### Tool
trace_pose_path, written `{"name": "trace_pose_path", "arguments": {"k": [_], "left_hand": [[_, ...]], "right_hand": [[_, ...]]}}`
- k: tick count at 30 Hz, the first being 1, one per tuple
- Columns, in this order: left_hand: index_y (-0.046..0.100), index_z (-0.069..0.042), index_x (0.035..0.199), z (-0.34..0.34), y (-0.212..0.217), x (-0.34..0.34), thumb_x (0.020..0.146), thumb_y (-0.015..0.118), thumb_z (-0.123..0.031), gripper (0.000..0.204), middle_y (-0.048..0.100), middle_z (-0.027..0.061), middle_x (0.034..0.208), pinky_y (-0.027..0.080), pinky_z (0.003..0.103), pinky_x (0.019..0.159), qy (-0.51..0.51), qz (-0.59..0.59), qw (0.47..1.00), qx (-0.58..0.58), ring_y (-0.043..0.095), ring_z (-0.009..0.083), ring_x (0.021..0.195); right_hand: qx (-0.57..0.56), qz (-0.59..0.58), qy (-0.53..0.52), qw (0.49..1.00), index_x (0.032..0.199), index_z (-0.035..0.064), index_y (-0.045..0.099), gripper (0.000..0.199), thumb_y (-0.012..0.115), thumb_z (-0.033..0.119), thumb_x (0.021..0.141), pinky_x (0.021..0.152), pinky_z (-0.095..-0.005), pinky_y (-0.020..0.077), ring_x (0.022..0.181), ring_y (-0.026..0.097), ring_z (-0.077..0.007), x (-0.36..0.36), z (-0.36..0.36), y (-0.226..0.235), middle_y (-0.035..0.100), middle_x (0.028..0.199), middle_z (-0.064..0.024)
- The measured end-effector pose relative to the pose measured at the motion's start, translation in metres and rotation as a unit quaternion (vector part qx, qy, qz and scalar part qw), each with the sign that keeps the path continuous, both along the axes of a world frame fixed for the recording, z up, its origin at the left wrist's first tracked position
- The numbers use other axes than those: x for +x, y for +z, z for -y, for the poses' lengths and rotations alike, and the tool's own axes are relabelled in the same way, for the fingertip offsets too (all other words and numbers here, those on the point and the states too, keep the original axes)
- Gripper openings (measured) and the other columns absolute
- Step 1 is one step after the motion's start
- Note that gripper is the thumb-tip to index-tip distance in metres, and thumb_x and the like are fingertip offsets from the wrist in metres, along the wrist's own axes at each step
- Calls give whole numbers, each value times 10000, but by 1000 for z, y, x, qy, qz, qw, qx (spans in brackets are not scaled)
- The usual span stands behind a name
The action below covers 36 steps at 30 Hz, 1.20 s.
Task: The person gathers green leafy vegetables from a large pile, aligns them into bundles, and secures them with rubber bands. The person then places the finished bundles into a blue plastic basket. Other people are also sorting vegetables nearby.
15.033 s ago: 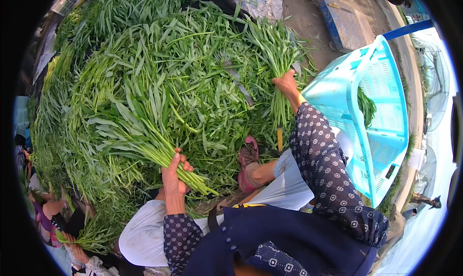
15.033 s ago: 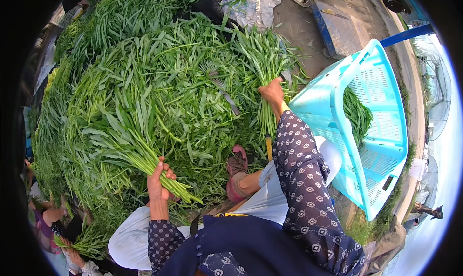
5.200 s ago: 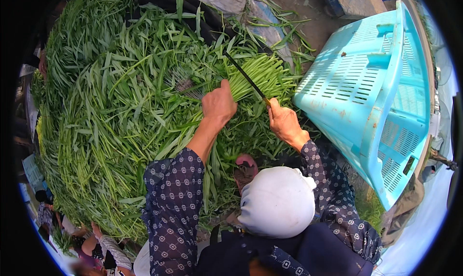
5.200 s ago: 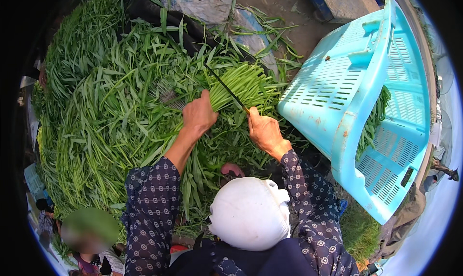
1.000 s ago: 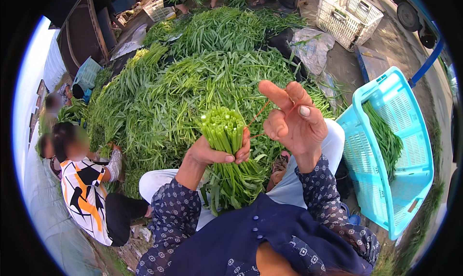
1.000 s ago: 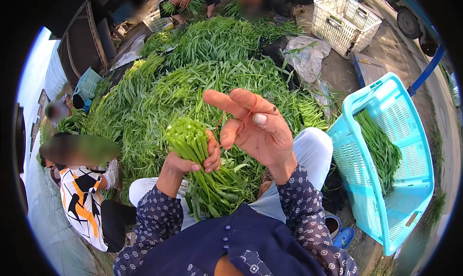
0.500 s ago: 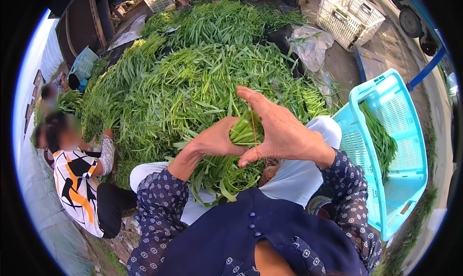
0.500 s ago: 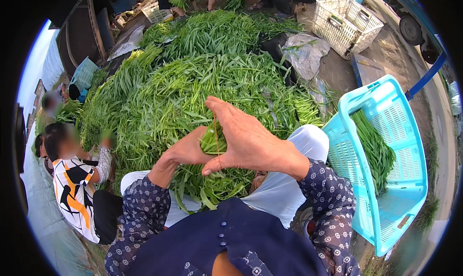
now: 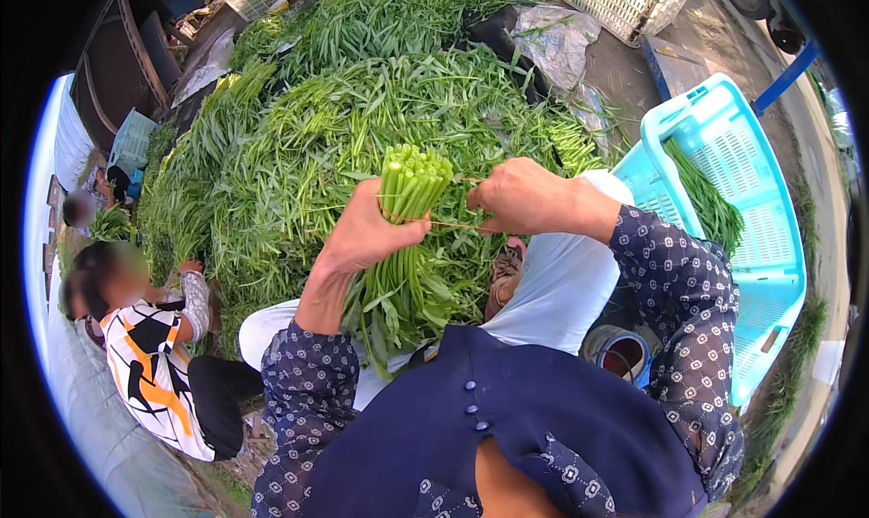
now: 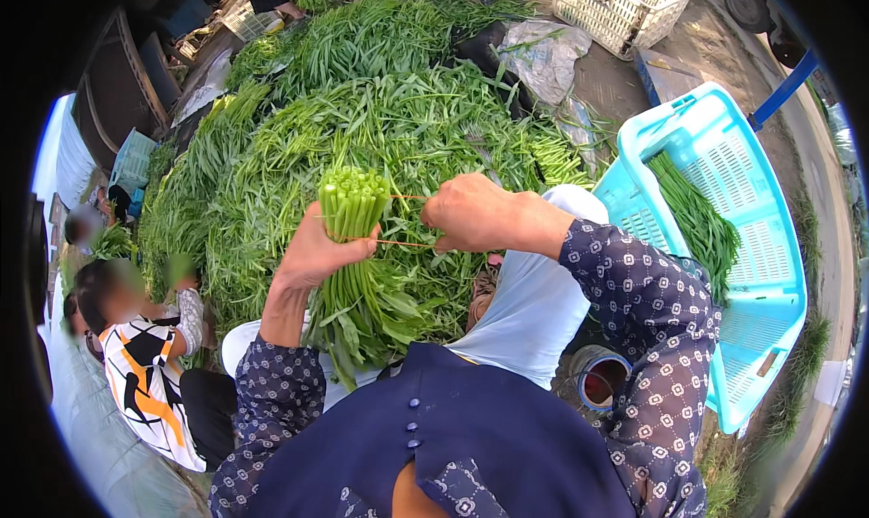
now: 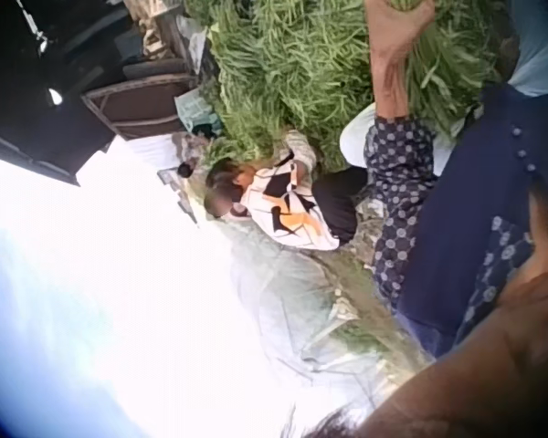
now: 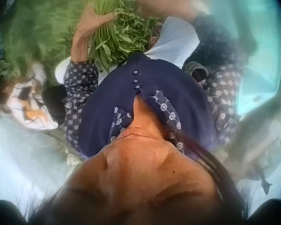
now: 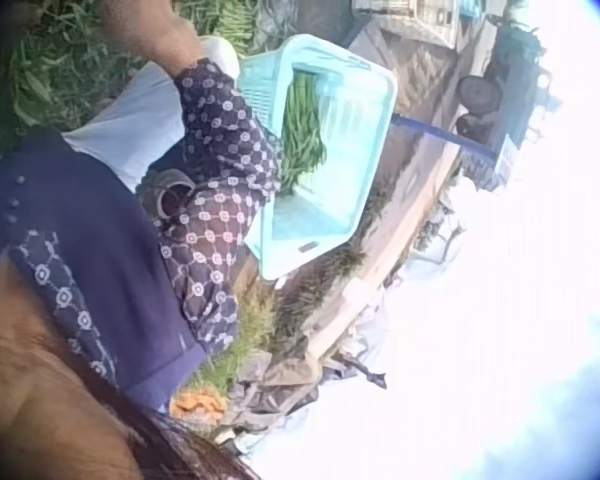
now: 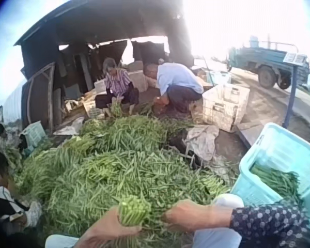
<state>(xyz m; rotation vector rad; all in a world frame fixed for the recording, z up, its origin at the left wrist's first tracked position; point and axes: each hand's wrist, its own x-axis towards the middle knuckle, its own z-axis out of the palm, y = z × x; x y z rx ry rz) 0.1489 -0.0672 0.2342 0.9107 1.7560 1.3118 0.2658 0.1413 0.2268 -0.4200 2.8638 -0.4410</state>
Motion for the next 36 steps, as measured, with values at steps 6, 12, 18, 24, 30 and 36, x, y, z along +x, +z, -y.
{"name": "trace_pose_path", "arguments": {"k": [6,12,18,24,30,36], "left_hand": [[590,-1,1003,-8,-23,3,787,704,-34,246,632,53,850,513,280,694,231,102,935,248,615,129,734],[547,-1,1049,-38,-16,18,795,705,-22,300,631,54,890,516,297,697,340,-39,898,277,627,151,764],[558,-30,987,-46,-25,11,755,714,-152,306,656,151,867,513,411,636,278,-487,826,-51,659,335,767],[590,-30,1030,-39,-74,20,712,642,-58,323,608,150,751,502,421,600,-81,-607,782,-118,627,312,667],[544,-16,978,-24,-45,9,669,745,-82,375,650,160,810,519,386,642,-14,-313,948,49,650,358,748],[564,7,1006,-25,-61,-11,722,691,-11,312,671,72,854,506,281,681,209,-183,959,55,636,128,747]], "right_hand": [[-765,127,70,628,1208,-66,593,540,764,247,802,908,-330,537,1065,648,-272,-1,6,27,653,1130,-228],[-911,-139,-97,376,1418,-71,308,866,785,271,781,1119,-416,363,1350,385,-339,-30,49,15,347,1463,-247],[-714,-18,-242,657,1406,-127,291,1138,862,490,639,1085,-384,319,1278,440,-285,-40,29,-8,457,1365,-210],[-510,198,-349,761,1222,-75,560,746,776,469,759,886,-385,446,1033,567,-253,-30,5,-62,622,1111,-167],[-677,288,-307,603,1226,-28,551,328,422,125,966,903,-345,491,1018,647,-185,-14,-15,-38,647,1155,-116],[-303,-113,-90,942,1110,9,593,314,478,-5,819,812,-382,516,932,650,-260,10,26,-22,660,1066,-124]]}}
